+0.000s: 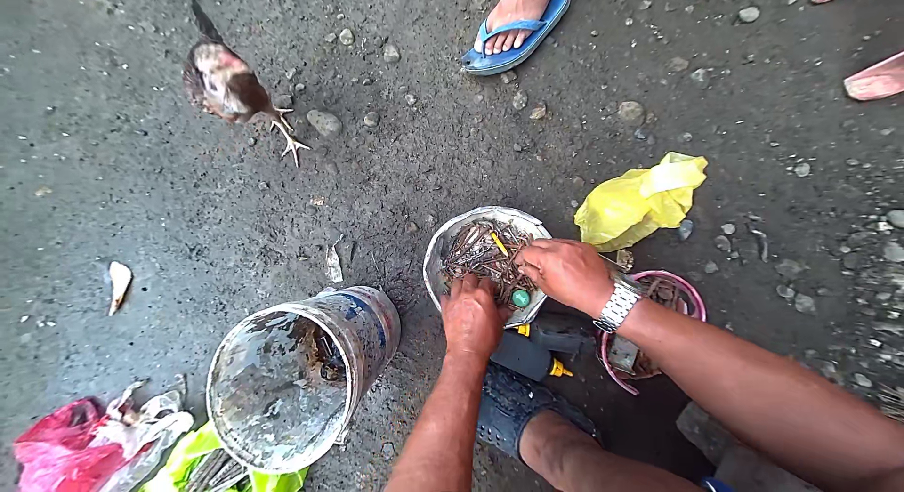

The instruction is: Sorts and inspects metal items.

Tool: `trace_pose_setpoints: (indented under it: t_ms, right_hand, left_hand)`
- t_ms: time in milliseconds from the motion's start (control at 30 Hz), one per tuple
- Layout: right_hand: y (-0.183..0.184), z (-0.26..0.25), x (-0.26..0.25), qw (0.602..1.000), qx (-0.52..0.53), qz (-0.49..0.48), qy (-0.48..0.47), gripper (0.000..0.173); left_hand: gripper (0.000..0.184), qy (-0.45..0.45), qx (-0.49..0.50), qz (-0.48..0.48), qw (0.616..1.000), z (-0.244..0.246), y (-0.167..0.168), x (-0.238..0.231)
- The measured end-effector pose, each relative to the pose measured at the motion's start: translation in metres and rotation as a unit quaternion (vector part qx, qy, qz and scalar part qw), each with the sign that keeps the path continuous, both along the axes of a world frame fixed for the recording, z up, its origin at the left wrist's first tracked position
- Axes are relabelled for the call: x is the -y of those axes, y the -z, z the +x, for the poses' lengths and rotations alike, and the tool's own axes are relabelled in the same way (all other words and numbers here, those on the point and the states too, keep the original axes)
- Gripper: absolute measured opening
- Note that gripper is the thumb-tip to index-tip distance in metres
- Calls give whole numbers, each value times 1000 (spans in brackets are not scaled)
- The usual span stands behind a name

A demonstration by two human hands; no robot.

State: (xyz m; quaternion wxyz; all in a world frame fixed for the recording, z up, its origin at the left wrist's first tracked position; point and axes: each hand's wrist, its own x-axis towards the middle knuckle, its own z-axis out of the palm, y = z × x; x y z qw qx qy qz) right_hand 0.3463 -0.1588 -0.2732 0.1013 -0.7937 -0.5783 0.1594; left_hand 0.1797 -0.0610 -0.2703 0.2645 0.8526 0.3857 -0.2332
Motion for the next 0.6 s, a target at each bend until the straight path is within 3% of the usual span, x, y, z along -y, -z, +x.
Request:
trace_pose_setpoints:
  t_ms: [233, 433, 600]
  right_hand:
    - [-20, 1, 7, 1000, -4, -29, -10, 14]
    - [-5, -10, 2, 981, 14, -184, -61, 31]
    - [-14, -13, -6, 958, 5, -271, -90, 22]
  left_hand:
    - [42, 12, -35, -2, 999, 13, 1, 9]
    - [40, 32, -13, -30, 999, 14, 2, 8]
    - [39, 18, -36, -69, 997, 15, 0, 20]
